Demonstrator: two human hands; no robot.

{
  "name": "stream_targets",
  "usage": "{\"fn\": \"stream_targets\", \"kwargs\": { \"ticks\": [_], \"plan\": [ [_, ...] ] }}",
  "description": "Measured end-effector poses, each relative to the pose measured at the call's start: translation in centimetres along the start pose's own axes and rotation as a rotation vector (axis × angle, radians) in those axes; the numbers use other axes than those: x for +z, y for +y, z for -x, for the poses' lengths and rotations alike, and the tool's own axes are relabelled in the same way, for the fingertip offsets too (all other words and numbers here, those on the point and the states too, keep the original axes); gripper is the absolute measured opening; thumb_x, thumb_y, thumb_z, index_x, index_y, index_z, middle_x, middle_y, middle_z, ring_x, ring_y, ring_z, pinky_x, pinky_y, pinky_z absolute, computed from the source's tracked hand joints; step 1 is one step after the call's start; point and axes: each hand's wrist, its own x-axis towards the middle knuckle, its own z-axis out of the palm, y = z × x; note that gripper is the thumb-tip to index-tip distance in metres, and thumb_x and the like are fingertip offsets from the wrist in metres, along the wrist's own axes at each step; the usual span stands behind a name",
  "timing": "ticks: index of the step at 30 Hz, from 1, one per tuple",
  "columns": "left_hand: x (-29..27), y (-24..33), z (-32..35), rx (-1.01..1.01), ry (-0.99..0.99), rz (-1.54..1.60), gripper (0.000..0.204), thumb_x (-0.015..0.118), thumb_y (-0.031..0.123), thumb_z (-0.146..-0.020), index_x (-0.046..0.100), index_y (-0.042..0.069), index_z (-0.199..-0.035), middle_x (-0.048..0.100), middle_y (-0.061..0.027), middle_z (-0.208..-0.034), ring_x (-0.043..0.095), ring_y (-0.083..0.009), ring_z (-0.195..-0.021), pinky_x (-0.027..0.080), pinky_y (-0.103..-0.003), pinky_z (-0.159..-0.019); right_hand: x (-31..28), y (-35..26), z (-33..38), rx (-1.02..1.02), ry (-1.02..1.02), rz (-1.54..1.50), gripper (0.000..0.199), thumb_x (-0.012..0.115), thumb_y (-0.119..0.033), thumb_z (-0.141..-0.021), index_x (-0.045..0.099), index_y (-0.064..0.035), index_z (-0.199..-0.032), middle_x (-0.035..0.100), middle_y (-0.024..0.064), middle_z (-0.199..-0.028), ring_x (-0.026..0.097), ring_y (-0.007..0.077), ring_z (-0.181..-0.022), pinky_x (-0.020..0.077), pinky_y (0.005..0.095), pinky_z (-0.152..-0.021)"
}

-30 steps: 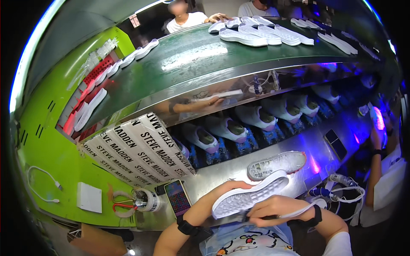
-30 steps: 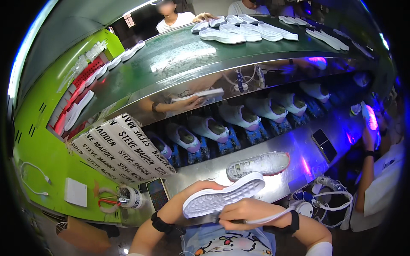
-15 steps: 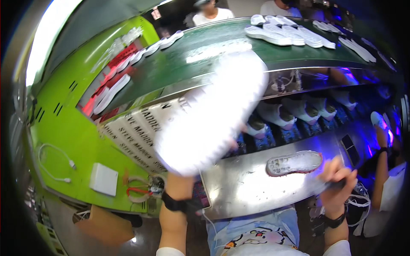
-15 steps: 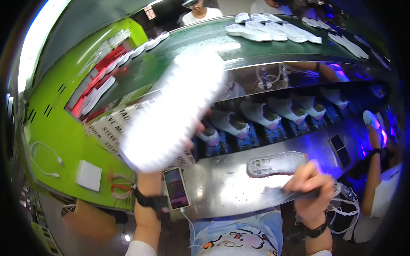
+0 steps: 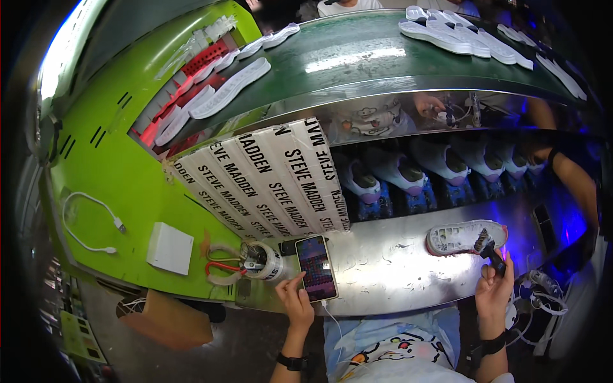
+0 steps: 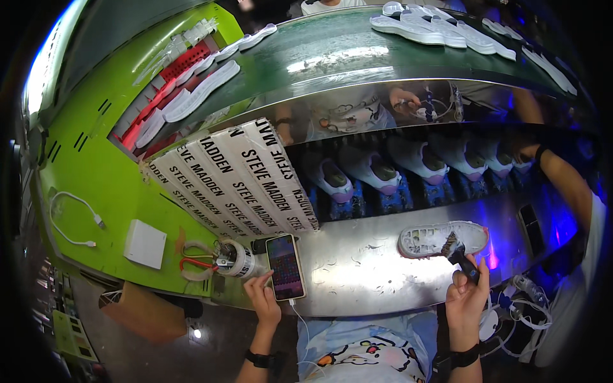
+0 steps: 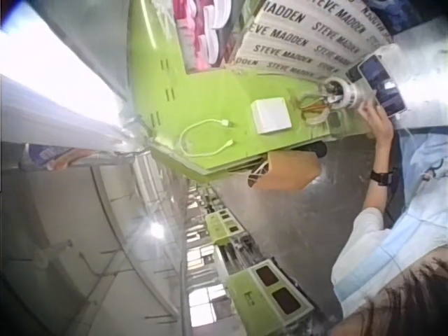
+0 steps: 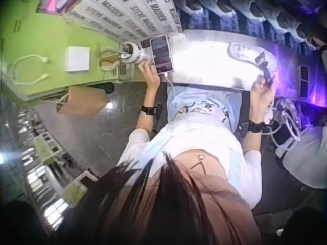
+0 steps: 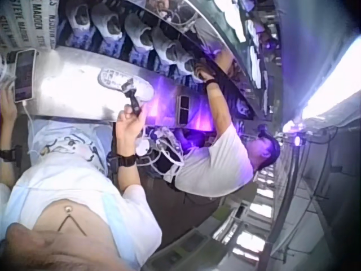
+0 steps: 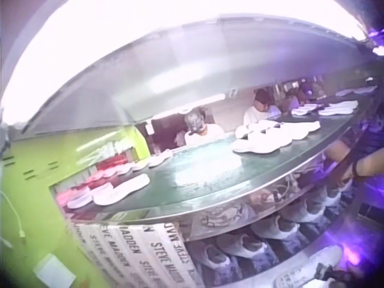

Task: The person cleans the soles of white sneakers using a brush. They repeatedly pick up a shoe from a green counter, scrub the bottom surface, and place it back down. The task is performed in a repetitive cycle throughout the video.

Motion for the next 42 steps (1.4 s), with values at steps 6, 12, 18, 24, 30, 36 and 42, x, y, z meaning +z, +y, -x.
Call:
{"fn": "stream_targets", "kwargs": {
  "ticks": [6,12,18,24,30,36,42],
  "plan": [
    [0.0,-0.2,-0.2,0.026,-0.035,-0.072,0.024,0.039,0.013,-0.092,0.055,-0.003,-0.101,0.061,-0.0098,-0.091,0.046,-0.0254,-0.094,0.038,-0.037,-0.083,-0.2,-0.1,0.1,-0.039,0.052,-0.021,0.034,0.049,-0.034,-0.093,0.056,-0.004,-0.108,0.044,0.0011,-0.054,0.042,0.0069,-0.047,0.0377,0.0181,-0.039],
    [-1.7,3.1,-3.5,-0.174,0.174,0.309,0.022,0.038,0.014,-0.093,0.053,-0.002,-0.091,0.055,-0.0097,-0.079,0.051,-0.0181,-0.075,0.042,-0.031,-0.072,0.6,-0.4,0.1,-0.057,0.026,0.028,0.037,0.049,-0.035,-0.093,0.055,-0.005,-0.114,0.056,0.0034,-0.072,0.052,0.0081,-0.059,0.047,0.0195,-0.052],
    [-2.6,16.2,-22.4,0.373,0.051,0.466,0.019,0.041,0.011,-0.094,0.054,-0.003,-0.097,0.057,-0.0067,-0.084,0.052,-0.0116,-0.076,0.042,-0.025,-0.07,1.7,-0.7,-0.6,-0.041,-0.244,0.138,0.034,0.051,-0.02,-0.093,0.05,-0.0009,-0.121,0.061,0.0067,-0.102,0.061,0.0132,-0.091,0.0539,0.0244,-0.068],
    [8.0,24.5,-40.0,0.649,-0.382,0.003,0.047,0.056,0.038,-0.087,0.055,-0.001,-0.115,0.059,-0.0137,-0.112,0.054,-0.0234,-0.108,0.04,-0.033,-0.092,3.1,-0.7,0.6,-0.03,-0.231,0.173,0.039,0.054,-0.004,-0.088,0.045,0.0025,-0.125,0.06,0.0099,-0.104,0.06,0.0143,-0.095,0.0541,0.0259,-0.073],
    [19.7,30.1,-41.0,0.841,-0.559,-0.204,0.062,0.048,0.05,-0.087,0.048,0.002,-0.126,0.044,-0.0232,-0.132,0.042,-0.0347,-0.122,0.033,-0.042,-0.1,1.9,-1.9,0.4,-0.074,-0.141,0.207,0.038,0.053,-0.006,-0.088,0.045,0.0023,-0.125,0.06,0.0097,-0.098,0.058,0.0128,-0.08,0.0504,0.0251,-0.066],
    [23.6,31.7,-42.1,0.88,-0.378,-0.167,0.054,0.048,0.045,-0.086,0.061,-0.004,-0.102,0.059,-0.0255,-0.105,0.057,-0.0373,-0.101,0.043,-0.042,-0.089,0.5,-2.3,-0.9,-0.03,-0.103,0.191,0.04,0.054,-0.012,-0.089,0.046,-0.0032,-0.127,0.06,0.0037,-0.098,0.056,0.0087,-0.072,0.049,0.0227,-0.059],
    [21.5,34.7,-42.0,0.39,-0.48,-0.22,0.055,0.051,0.045,-0.085,0.055,0.001,-0.117,0.051,-0.0218,-0.125,0.046,-0.036,-0.119,0.034,-0.048,-0.099,1.4,-2.1,-1.3,0.028,-0.039,0.096,0.039,0.055,-0.013,-0.089,0.047,-0.0052,-0.127,0.061,0.0034,-0.099,0.054,0.0082,-0.068,0.0484,0.0226,-0.058]
  ]
}}
